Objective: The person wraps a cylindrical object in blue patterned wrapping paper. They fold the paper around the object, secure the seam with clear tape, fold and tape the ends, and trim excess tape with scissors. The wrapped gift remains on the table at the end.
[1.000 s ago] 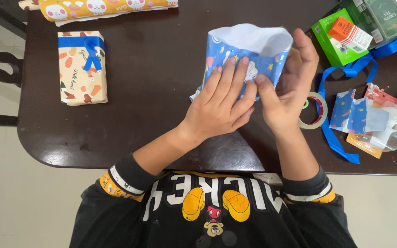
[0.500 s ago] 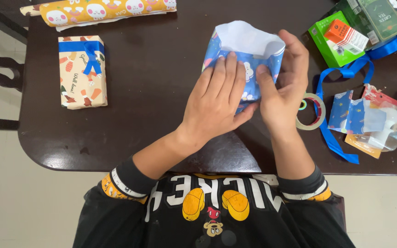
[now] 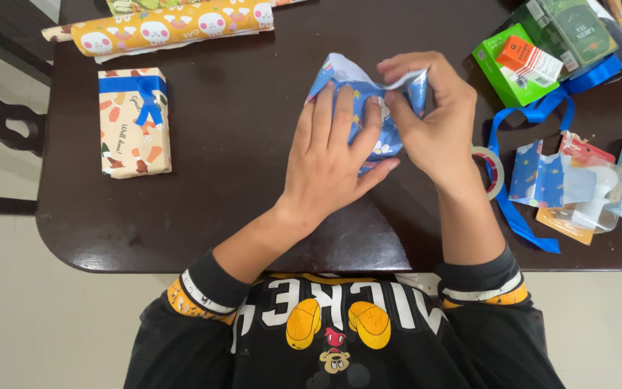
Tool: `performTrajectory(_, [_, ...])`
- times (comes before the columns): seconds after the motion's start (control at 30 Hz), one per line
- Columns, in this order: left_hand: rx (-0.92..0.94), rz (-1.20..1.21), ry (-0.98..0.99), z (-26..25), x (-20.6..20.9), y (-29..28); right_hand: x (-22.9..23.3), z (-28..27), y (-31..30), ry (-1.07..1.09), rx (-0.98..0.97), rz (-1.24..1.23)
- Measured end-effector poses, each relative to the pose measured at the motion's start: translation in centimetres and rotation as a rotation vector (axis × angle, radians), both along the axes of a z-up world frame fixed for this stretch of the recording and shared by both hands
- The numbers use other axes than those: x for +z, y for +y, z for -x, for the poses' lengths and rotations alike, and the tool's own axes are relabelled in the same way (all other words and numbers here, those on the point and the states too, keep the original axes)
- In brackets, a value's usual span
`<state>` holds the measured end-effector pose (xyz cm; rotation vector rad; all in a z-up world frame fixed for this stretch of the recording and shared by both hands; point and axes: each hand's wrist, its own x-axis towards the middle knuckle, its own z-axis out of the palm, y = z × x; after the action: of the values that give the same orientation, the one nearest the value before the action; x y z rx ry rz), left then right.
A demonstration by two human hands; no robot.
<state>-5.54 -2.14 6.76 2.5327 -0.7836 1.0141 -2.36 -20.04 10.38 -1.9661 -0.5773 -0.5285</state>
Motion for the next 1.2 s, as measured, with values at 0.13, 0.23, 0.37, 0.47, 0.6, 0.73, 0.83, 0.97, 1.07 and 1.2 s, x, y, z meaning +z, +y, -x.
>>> performTrajectory(0.13, [0.027, -0.013, -0.018, 0.2, -0.2, -0.1, 0.3, 0.1, 0.3, 0.099, -0.031, -0.032])
performTrajectory(0.23, [0.042, -0.031, -0.020, 0.3, -0.3, -0.2, 1.1, 0.2, 0.7, 0.088, 0.016, -0.047])
performTrajectory(0.37, [0.071, -0.040, -0.024, 0.4, -0.1, -0.4, 3.1, 1.1, 1.3, -0.363, -0.110, 0.292])
performTrajectory(0.47, [0.083, -0.057, -0.021, 0.3, 0.1, -0.6, 4.5, 1.5, 1.4, -0.555, -0.239, 0.608])
performTrajectory(0.6, [0.099, -0.048, -0.035, 0.5, 0.0, -0.7, 4.5, 1.3, 2.1, -0.519, -0.254, 0.724])
performTrajectory(0.73, [0.141, -0.050, -0.032, 0.5, -0.1, -1.0, 4.1, 1.1, 2.4, -0.527, -0.239, 0.692])
performTrajectory(0.83, [0.151, -0.041, -0.015, 0.5, 0.1, -1.3, 4.0, 1.4, 2.7, -0.490, -0.238, 0.615])
performTrajectory(0.97, [0.157, -0.028, 0.005, 0.8, 0.3, -1.4, 3.7, 2.0, 2.8, -0.327, -0.236, 0.221])
performTrajectory(1.07, [0.146, -0.016, 0.020, 1.1, 0.4, -1.3, 3.2, 1.8, 2.3, -0.210, -0.290, 0.232])
performTrajectory(1.2, [0.111, 0.009, 0.039, 1.2, 0.5, -1.2, 2.0, 1.9, 2.0, -0.061, -0.308, 0.113])
